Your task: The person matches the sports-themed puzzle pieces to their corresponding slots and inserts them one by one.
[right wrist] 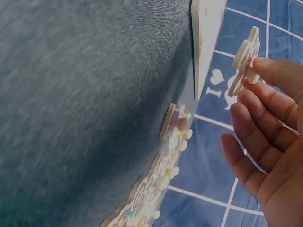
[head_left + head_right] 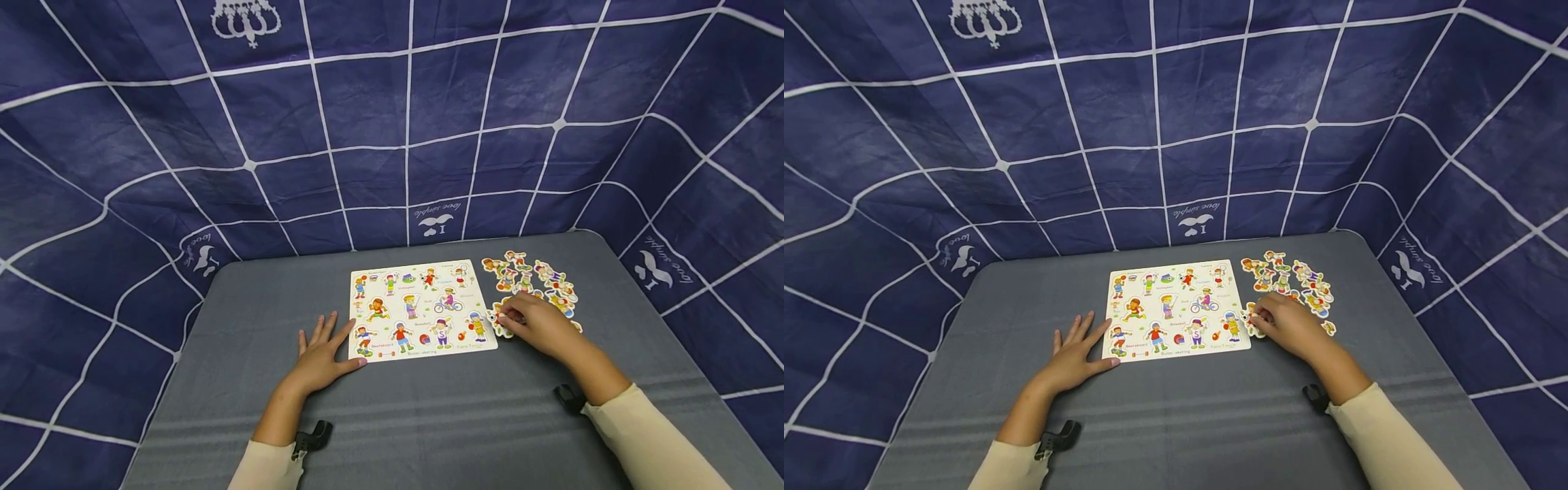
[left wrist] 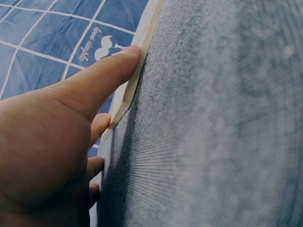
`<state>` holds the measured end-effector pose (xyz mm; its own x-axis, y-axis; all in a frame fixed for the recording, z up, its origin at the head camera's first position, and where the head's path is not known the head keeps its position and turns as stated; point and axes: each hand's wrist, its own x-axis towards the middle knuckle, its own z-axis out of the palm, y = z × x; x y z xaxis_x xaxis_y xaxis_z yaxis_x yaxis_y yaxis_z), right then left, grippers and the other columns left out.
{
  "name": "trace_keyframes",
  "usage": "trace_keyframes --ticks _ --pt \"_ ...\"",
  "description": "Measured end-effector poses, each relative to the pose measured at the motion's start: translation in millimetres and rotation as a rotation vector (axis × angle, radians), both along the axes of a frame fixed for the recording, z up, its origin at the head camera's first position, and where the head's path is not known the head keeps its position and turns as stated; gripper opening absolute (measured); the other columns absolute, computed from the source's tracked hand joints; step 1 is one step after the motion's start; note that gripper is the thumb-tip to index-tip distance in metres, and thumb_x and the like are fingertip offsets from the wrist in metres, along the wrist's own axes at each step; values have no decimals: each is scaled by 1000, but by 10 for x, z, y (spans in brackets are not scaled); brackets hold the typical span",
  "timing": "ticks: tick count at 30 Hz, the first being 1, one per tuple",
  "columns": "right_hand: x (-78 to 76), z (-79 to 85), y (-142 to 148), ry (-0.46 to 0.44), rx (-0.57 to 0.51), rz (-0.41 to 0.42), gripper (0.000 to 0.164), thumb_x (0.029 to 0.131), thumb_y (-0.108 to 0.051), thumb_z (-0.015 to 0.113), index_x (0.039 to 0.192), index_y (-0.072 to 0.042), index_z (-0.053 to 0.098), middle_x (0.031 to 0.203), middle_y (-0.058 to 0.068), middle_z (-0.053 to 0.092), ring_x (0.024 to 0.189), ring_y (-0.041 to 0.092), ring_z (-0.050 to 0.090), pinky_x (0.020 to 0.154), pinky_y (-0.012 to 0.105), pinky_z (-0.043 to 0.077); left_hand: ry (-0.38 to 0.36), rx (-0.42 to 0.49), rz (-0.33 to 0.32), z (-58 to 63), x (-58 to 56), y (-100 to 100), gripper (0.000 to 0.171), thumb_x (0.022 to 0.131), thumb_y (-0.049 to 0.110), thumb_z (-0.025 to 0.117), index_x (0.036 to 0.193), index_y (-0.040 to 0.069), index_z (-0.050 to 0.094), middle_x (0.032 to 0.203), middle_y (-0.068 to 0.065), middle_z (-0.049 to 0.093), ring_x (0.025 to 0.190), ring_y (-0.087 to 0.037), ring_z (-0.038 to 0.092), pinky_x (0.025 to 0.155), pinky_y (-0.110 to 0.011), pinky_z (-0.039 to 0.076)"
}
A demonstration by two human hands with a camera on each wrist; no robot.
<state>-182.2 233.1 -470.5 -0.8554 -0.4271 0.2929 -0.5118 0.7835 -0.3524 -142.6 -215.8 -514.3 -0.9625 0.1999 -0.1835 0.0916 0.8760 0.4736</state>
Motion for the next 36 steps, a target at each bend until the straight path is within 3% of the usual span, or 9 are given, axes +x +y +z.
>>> trace_keyframes --ticks 7,22,29,36 --pt "-52 40 -81 -25 -13 4 5 92 -18 74 92 -15 71 80 -5 56 72 6 48 65 27 40 -7 -2 3 9 -6 1 93 84 70 67 161 33 29 172 -11 8 159 -40 -4 118 -73 -12" --pt "-176 118 -239 -44 12 -35 9 92 -22 74 93 -14 69 82 -4 57 71 8 50 63 28 41 -5 -3 0 7 2 1 94 84 70 67 161 32 29 172 -12 7 158 -41 -4 118 -73 -12" --pt "-258 159 -342 -24 0 -4 10 92 -20 74 93 -10 70 82 -1 58 72 9 51 64 29 42 0 -9 3 3 -5 -3 94 84 70 67 161 32 29 172 -12 7 158 -41 -4 118 -73 -12" --pt "-370 162 -438 -64 10 10 12 93 -21 73 92 -11 68 79 -1 54 70 10 47 63 28 38 -11 -5 6 1 -12 2 94 83 70 68 161 33 29 172 -11 7 159 -40 -5 118 -72 -13"
